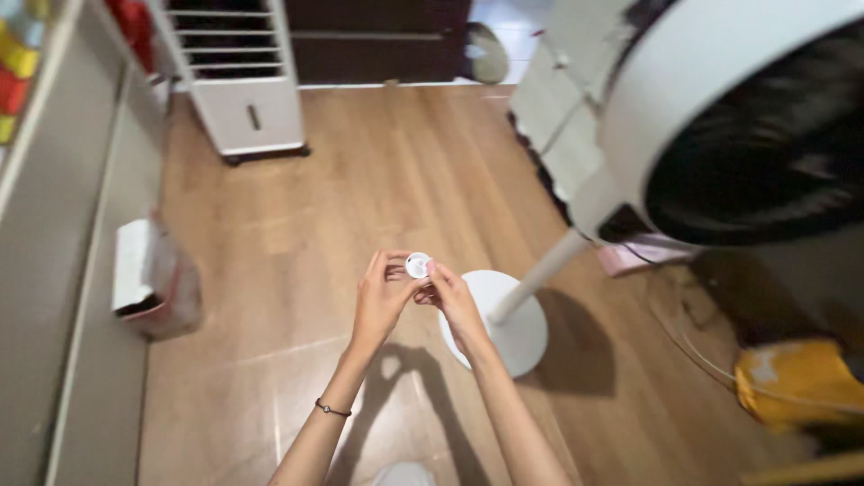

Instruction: The person disassembles a standing fan by removing the head unit and pole from the base, then reassembles it by inserting the pole into the base and reattaching the head unit.

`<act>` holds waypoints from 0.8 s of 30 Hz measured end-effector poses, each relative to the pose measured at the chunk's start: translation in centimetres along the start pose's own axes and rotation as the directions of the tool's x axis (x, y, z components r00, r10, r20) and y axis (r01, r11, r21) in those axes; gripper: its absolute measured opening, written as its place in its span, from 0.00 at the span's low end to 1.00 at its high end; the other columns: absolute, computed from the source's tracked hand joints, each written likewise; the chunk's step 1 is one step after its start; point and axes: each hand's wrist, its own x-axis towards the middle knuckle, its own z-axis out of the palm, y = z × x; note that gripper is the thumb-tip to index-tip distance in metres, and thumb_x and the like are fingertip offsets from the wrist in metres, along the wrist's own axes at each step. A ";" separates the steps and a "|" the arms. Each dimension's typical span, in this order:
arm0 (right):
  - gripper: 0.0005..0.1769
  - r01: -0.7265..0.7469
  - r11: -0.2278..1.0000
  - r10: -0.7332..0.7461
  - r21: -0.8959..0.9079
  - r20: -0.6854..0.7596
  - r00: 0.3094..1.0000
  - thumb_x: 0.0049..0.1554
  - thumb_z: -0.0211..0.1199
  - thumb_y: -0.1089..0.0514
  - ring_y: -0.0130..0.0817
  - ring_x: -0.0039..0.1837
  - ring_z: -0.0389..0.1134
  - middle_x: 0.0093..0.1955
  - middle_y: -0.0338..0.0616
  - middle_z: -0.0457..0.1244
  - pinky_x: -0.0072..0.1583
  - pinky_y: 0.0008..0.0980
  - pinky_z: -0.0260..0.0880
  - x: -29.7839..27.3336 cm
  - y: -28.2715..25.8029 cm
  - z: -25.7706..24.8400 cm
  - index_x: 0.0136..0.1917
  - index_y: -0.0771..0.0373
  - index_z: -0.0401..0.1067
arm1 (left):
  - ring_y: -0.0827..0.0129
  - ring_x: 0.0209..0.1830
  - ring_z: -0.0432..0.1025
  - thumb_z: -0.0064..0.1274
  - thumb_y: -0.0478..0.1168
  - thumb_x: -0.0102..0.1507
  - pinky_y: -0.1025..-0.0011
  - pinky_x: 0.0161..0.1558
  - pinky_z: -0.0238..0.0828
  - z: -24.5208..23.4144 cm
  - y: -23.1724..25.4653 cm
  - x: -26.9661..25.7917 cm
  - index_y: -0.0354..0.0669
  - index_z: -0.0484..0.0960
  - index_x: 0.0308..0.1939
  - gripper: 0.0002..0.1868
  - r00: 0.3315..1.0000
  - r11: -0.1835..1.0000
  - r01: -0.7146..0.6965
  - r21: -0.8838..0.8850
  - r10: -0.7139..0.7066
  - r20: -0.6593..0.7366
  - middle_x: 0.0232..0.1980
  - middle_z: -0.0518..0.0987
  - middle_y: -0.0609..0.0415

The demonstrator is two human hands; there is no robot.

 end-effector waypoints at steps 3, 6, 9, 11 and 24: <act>0.25 -0.057 0.998 0.056 0.020 0.045 0.997 0.66 0.54 0.41 0.25 0.44 0.69 0.43 0.39 0.67 0.49 0.26 0.72 4.4 6.2 3.4 0.59 0.64 0.74 | 0.60 0.51 0.80 0.69 0.37 0.54 0.63 0.54 0.75 -3.7 -5.6 0.3 0.37 0.80 0.49 0.22 0.992 0.978 -0.021 0.206 0.046 -0.118 0.48 0.84 0.47; 0.24 -0.085 0.994 0.080 0.068 0.063 0.995 0.65 0.53 0.42 0.23 0.44 0.69 0.45 0.38 0.68 0.48 0.25 0.71 7.6 12.5 6.3 0.61 0.62 0.73 | 0.57 0.54 0.78 0.69 0.37 0.52 0.62 0.55 0.73 -6.3 -11.5 0.2 0.36 0.78 0.50 0.25 0.976 0.968 0.061 0.245 -0.006 -0.220 0.50 0.83 0.46; 0.22 -0.206 0.959 0.197 0.193 0.066 0.978 0.67 0.53 0.43 0.27 0.46 0.68 0.47 0.41 0.66 0.50 0.30 0.72 9.9 17.8 8.0 0.62 0.61 0.73 | 0.54 0.53 0.78 0.67 0.35 0.52 0.62 0.54 0.73 -7.5 -17.5 -0.3 0.37 0.81 0.49 0.22 0.962 0.949 0.135 0.284 -0.057 -0.267 0.50 0.84 0.44; 0.20 -0.242 0.939 0.235 0.246 0.058 0.970 0.66 0.53 0.47 0.26 0.54 0.69 0.55 0.40 0.67 0.55 0.30 0.72 10.8 20.6 8.5 0.64 0.59 0.71 | 0.54 0.53 0.78 0.65 0.36 0.55 0.62 0.54 0.72 -7.3 -21.3 -0.7 0.37 0.80 0.48 0.19 0.928 0.934 0.272 0.233 -0.191 -0.320 0.49 0.84 0.44; 0.21 -0.402 0.897 0.417 0.185 -0.052 0.907 0.64 0.55 0.60 0.33 0.53 0.68 0.57 0.48 0.66 0.47 0.29 0.72 17.2 37.6 4.9 0.70 0.65 0.66 | 0.53 0.41 0.80 0.57 0.29 0.58 0.61 0.45 0.77 -3.5 -38.2 -2.1 0.31 0.80 0.39 0.07 0.887 0.836 0.421 0.353 -0.297 -0.354 0.62 0.77 0.41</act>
